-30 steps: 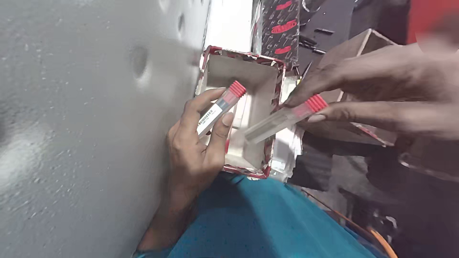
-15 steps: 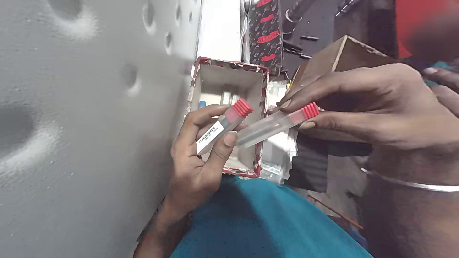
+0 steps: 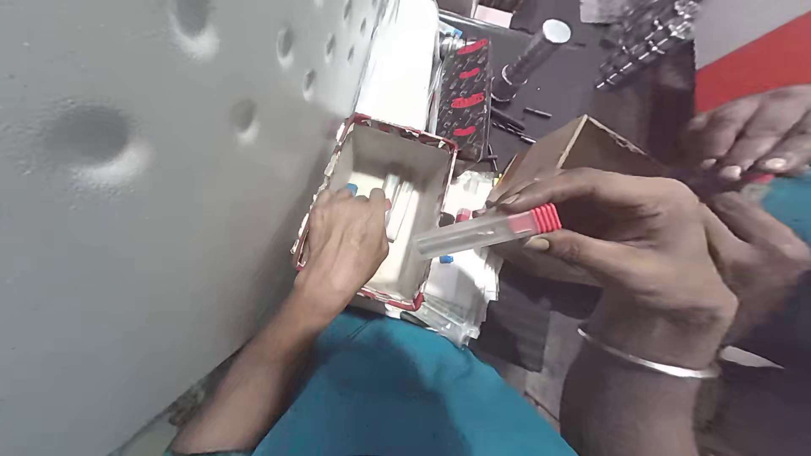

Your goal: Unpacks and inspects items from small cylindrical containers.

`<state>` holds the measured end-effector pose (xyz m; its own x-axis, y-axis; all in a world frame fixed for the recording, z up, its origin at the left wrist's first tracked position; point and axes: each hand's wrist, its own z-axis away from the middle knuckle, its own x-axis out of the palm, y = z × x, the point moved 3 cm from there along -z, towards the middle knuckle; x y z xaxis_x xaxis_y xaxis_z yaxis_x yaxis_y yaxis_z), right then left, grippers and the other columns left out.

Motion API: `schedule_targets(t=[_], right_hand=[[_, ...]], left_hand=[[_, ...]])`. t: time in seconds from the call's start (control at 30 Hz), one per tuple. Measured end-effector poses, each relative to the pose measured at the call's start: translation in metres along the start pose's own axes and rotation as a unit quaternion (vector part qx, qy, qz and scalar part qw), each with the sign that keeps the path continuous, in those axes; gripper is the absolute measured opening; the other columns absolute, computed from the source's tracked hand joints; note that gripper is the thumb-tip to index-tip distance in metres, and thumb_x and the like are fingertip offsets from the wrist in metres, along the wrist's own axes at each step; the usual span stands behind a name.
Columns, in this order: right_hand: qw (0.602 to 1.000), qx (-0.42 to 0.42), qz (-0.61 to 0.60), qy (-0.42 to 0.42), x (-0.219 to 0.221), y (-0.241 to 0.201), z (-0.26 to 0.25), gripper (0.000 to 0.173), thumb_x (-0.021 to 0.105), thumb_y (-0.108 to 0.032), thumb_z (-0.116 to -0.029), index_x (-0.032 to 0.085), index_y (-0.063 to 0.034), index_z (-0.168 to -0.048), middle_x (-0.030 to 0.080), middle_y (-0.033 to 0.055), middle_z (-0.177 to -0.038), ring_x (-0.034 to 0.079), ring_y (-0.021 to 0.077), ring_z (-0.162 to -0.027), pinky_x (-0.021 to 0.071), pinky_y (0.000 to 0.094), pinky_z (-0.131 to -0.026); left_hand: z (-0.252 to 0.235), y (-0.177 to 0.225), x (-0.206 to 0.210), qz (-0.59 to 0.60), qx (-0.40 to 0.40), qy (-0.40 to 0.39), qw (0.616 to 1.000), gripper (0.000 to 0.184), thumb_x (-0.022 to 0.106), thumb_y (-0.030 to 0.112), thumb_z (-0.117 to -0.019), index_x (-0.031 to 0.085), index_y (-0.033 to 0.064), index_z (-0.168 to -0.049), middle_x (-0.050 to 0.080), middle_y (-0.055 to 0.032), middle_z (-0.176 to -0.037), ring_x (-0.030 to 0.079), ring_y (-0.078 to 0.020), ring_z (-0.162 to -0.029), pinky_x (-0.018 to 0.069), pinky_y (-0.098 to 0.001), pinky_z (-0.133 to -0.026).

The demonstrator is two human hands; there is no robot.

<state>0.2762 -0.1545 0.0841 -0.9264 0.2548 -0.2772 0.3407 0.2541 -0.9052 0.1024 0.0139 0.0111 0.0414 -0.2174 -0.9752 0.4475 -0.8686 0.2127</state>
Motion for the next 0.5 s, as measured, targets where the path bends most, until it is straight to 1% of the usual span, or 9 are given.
schedule_targets(t=[0.07, 0.1, 0.13, 0.2, 0.23, 0.3, 0.43, 0.5], right_hand=[[1.000, -0.008, -0.025, 0.012, 0.000, 0.004, 0.007, 0.025, 0.073, -0.017, -0.0947, 0.072, -0.0130, -0.120, 0.074, -0.0036, -0.112, 0.071, 0.0084, -0.099, 0.0622, 0.0238, -0.086], [0.999, -0.012, -0.033, 0.019, -0.001, 0.006, 0.011, 0.025, 0.073, -0.018, -0.0950, 0.072, -0.0131, -0.120, 0.074, -0.0036, -0.113, 0.071, 0.0086, -0.100, 0.0624, 0.0243, -0.087], [0.999, -0.017, -0.040, 0.025, -0.002, 0.009, 0.014, 0.025, 0.073, -0.018, -0.0951, 0.072, -0.0126, -0.120, 0.073, -0.0031, -0.113, 0.071, 0.0091, -0.100, 0.0622, 0.0250, -0.088], [0.998, -0.021, -0.055, 0.032, -0.003, 0.013, 0.021, 0.025, 0.073, -0.017, -0.0951, 0.071, -0.0114, -0.119, 0.073, -0.0024, -0.113, 0.071, 0.0092, -0.100, 0.0621, 0.0257, -0.088], [0.997, -0.022, -0.062, 0.036, -0.003, 0.014, 0.023, 0.025, 0.073, -0.017, -0.0949, 0.072, -0.0109, -0.119, 0.073, -0.0019, -0.113, 0.071, 0.0095, -0.100, 0.0620, 0.0261, -0.089], [0.997, -0.023, -0.068, 0.036, -0.005, 0.015, 0.026, 0.025, 0.073, -0.017, -0.0953, 0.072, -0.0108, -0.119, 0.074, -0.0019, -0.113, 0.071, 0.0092, -0.100, 0.0615, 0.0257, -0.090], [0.996, -0.027, -0.072, 0.033, -0.007, 0.017, 0.031, 0.025, 0.073, -0.018, -0.0955, 0.072, -0.0112, -0.119, 0.073, -0.0019, -0.114, 0.071, 0.0090, -0.102, 0.0609, 0.0256, -0.091], [0.996, -0.026, -0.077, 0.031, -0.008, 0.017, 0.033, 0.025, 0.073, -0.017, -0.0953, 0.072, -0.0110, -0.120, 0.074, -0.0011, -0.114, 0.071, 0.0101, -0.103, 0.0610, 0.0260, -0.091]], left_hand=[[-0.006, 0.002, 0.006, -0.024, -0.025, -0.041, 0.999, 0.022, 0.060, 0.026, -0.0965, 0.068, 0.0083, -0.106, 0.064, -0.0103, -0.071, 0.066, -0.0343, -0.076, 0.0499, -0.0531, -0.075], [-0.008, 0.003, 0.009, -0.035, -0.042, -0.061, 0.997, 0.024, 0.058, 0.027, -0.0986, 0.067, 0.0076, -0.109, 0.063, -0.0119, -0.072, 0.066, -0.0359, -0.076, 0.0507, -0.0539, -0.073], [-0.011, 0.003, 0.011, -0.045, -0.060, -0.080, 0.994, 0.026, 0.056, 0.029, -0.1010, 0.065, 0.0078, -0.113, 0.063, -0.0129, -0.073, 0.066, -0.0371, -0.075, 0.0510, -0.0540, -0.070], [-0.011, 0.001, 0.013, -0.043, -0.084, -0.094, 0.991, 0.028, 0.054, 0.030, -0.1027, 0.063, 0.0085, -0.118, 0.063, -0.0134, -0.071, 0.066, -0.0385, -0.070, 0.0505, -0.0543, -0.059], [-0.011, 0.001, 0.012, -0.039, -0.094, -0.106, 0.989, 0.030, 0.055, 0.031, -0.1033, 0.061, 0.0091, -0.123, 0.063, -0.0130, -0.071, 0.066, -0.0383, -0.069, 0.0501, -0.0544, -0.058], [-0.012, 0.001, 0.011, -0.041, -0.104, -0.134, 0.985, 0.032, 0.057, 0.028, -0.1013, 0.058, 0.0097, -0.128, 0.064, -0.0127, -0.073, 0.066, -0.0377, -0.071, 0.0502, -0.0544, -0.060], [-0.013, 0.001, 0.015, -0.047, -0.111, -0.157, 0.980, 0.034, 0.056, 0.025, -0.1010, 0.059, 0.0087, -0.130, 0.066, -0.0134, -0.075, 0.067, -0.0369, -0.074, 0.0505, -0.0547, -0.063], [-0.013, 0.001, 0.016, -0.058, -0.124, -0.188, 0.973, 0.033, 0.057, 0.024, -0.1002, 0.059, 0.0091, -0.129, 0.067, -0.0141, -0.079, 0.068, -0.0374, -0.078, 0.0515, -0.0552, -0.065]])
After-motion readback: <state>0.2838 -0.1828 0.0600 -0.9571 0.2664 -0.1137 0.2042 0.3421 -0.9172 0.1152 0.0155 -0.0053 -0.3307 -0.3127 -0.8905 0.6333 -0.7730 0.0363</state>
